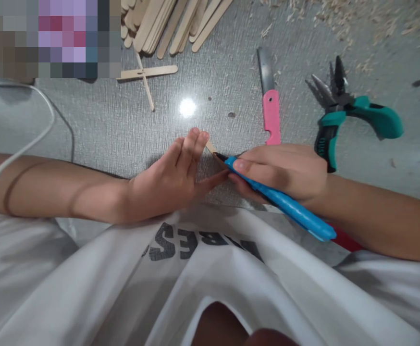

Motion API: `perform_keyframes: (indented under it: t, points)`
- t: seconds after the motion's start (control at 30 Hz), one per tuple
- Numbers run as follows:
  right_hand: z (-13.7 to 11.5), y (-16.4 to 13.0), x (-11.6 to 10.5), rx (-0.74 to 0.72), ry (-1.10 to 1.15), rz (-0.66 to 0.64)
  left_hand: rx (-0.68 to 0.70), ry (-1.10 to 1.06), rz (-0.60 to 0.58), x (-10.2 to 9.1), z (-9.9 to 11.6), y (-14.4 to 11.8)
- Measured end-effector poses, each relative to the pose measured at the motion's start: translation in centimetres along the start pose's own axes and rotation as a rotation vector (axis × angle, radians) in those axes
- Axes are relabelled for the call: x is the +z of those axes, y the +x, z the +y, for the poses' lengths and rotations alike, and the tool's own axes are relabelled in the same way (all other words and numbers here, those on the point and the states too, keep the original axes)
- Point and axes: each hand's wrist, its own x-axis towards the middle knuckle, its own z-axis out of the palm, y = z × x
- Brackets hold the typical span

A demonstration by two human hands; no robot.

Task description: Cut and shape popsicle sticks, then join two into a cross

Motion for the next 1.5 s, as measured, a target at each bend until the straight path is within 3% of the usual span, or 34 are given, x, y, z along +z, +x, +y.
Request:
perform_keyframes:
  t: [0.13, 0.27, 0.43, 0.57, 0.67, 0.77, 0.97, 1.2, 1.37, 1.5]
  points:
    - [-0.5, 0.2, -0.6, -0.157, -0.104, 0.115, 0.031, 0.078, 0.022, -0.3, -0.1, 0.1]
    - [-0.3, 0.1, -0.3, -0.176, -0.114, 0.136, 0.043, 0.130, 0.019, -0.3, -0.1, 0.2]
    - [-0.2, -0.1, -0.2, -0.186, -0.164, 0.140, 0.026, 0.023, -0.089, -0.8, -0.4, 0.5]
    - [-0.3, 0.0, -0.3, -0.209, -0.203, 0.135, 0.095, 0.095, -0.038, -1.6, -0.7, 0.6]
    - [-0.1, 0.1, -0.2, -0.282, -0.201, 0.215, 0.032, -0.009, -0.098, -1.5, -0.6, 0.6]
    - [0.0, 0.1, -0.1, -0.266, -0.181, 0.224, -0.018, -0.071, -0.144, -1.1, -0.4, 0.6]
    - [0.0, 0.0, 0.1, -0.219, -0.129, 0.196, 0.062, 0.137, 0.040, -0.8, -0.3, 0.5]
    - [-0.2, -0.3, 0.1, -0.274, -0.173, 0.270, -0.019, -0.053, -0.050, -0.3, -0.1, 0.3]
    - [-0.6, -0.3, -0.2, -0.314, -0.196, 0.301, 0.014, 0.104, -0.057, -0.5, -0.1, 0.1]
    - [-0.8, -0.1, -0.2, -0.304, -0.179, 0.297, 0.012, 0.079, -0.039, -0.7, -0.1, 0.1]
